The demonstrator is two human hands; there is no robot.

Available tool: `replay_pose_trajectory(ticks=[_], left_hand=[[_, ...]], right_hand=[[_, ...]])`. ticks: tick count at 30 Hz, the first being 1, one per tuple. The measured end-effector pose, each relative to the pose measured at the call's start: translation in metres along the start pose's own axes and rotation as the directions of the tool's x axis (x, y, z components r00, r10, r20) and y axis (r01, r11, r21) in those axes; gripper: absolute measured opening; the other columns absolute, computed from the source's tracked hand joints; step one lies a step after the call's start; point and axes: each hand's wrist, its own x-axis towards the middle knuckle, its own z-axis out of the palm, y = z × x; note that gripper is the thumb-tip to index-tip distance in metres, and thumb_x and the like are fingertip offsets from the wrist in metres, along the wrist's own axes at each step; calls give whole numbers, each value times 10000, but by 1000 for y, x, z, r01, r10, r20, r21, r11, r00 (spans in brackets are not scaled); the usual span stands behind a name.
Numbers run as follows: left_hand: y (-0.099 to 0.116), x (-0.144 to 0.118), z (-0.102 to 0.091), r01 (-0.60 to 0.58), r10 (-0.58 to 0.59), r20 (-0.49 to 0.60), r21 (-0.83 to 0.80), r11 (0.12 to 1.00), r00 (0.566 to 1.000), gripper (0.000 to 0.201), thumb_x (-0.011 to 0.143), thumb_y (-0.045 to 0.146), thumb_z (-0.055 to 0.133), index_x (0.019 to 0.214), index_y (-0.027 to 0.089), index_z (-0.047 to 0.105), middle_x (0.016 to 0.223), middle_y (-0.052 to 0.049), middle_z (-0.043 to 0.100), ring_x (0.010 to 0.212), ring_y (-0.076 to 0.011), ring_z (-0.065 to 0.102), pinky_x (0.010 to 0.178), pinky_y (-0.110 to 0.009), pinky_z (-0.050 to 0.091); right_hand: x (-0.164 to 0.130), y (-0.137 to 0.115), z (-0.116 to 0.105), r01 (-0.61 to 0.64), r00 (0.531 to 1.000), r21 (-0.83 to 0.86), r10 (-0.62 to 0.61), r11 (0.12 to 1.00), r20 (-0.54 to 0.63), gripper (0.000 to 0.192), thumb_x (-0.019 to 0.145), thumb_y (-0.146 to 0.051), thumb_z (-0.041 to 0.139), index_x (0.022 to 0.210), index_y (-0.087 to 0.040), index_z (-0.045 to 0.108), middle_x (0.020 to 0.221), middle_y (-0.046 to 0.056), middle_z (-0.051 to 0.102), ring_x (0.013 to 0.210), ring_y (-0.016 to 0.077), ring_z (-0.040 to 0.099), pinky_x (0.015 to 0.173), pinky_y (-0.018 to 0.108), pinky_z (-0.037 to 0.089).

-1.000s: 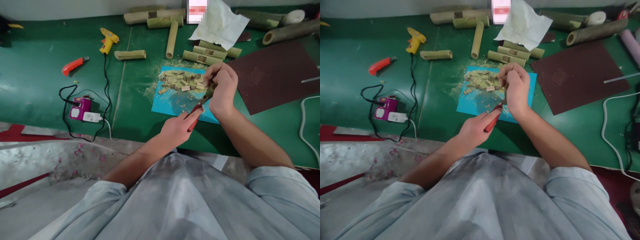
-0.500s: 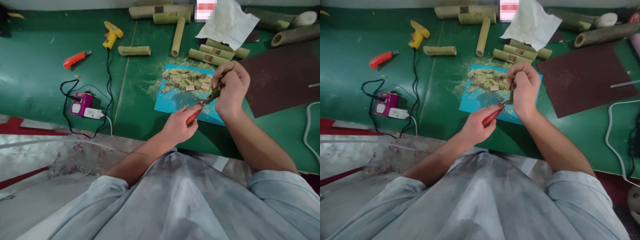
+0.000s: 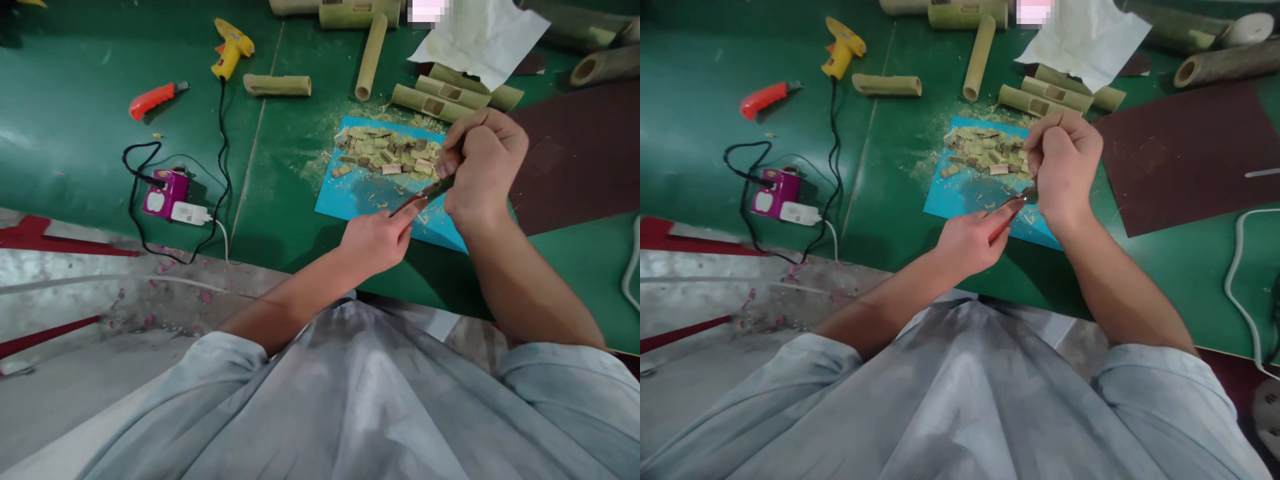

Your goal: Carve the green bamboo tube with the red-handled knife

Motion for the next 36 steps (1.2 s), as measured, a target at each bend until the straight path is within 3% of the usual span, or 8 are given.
replay_pose_trajectory(ticks=[9,12,15,18,26,32,36], left_hand=[[-26,17,8,-116,99,-69,-309,944,993,517,1047,268,546,1561,305,593,1299,-75,804,1158,-278,783,1020,-436,643],[-36,25,9,-149,124,-83,-498,854,989,521,1019,205,572,1529,301,619,1415,-39,765,1310,-268,739,1154,-464,601],[-47,31,12,-192,171,-98,-676,712,980,511,1004,170,577,1504,256,641,1518,-41,702,1436,-244,662,1272,-453,511],[-55,31,12,-207,207,-94,-743,636,974,495,1005,202,598,1496,218,649,1568,-78,659,1494,-257,611,1311,-461,459],[-56,17,-3,-186,183,-75,-659,729,980,508,1000,241,628,1507,233,640,1549,-65,676,1448,-258,654,1289,-444,484],[-39,5,-12,-155,144,-63,-553,818,988,486,1018,247,617,1503,258,644,1481,-49,728,1366,-261,714,1229,-431,552],[-27,-8,-5,-99,71,-85,-398,912,994,513,1071,306,558,1583,273,564,1369,-89,785,1199,-301,790,1091,-484,639]], right_hand=[[7,1,-2,-54,998,45,52,998,41,298,663,-27,513,486,-253,594,375,-47,331,339,111,262,420,333,161],[9,3,-3,-59,997,15,58,998,59,321,685,-8,504,494,-253,584,365,-47,317,332,110,246,412,346,161],[9,3,-4,-63,995,-9,63,998,74,320,722,-23,506,505,-249,576,369,-45,329,339,103,245,418,343,164],[7,1,-4,-61,995,-12,62,998,83,313,755,-51,514,516,-243,573,375,-45,336,336,98,264,413,333,165],[6,3,-4,-69,994,-2,69,998,88,272,773,-111,556,536,-244,582,387,-47,329,336,97,274,406,327,162],[3,1,-4,-76,995,-3,76,997,70,276,714,-59,493,533,-243,593,391,-45,347,343,106,281,406,315,171],[1,0,-4,-58,996,24,56,998,66,285,700,-21,464,560,-231,598,403,-45,380,352,108,298,414,318,172]])
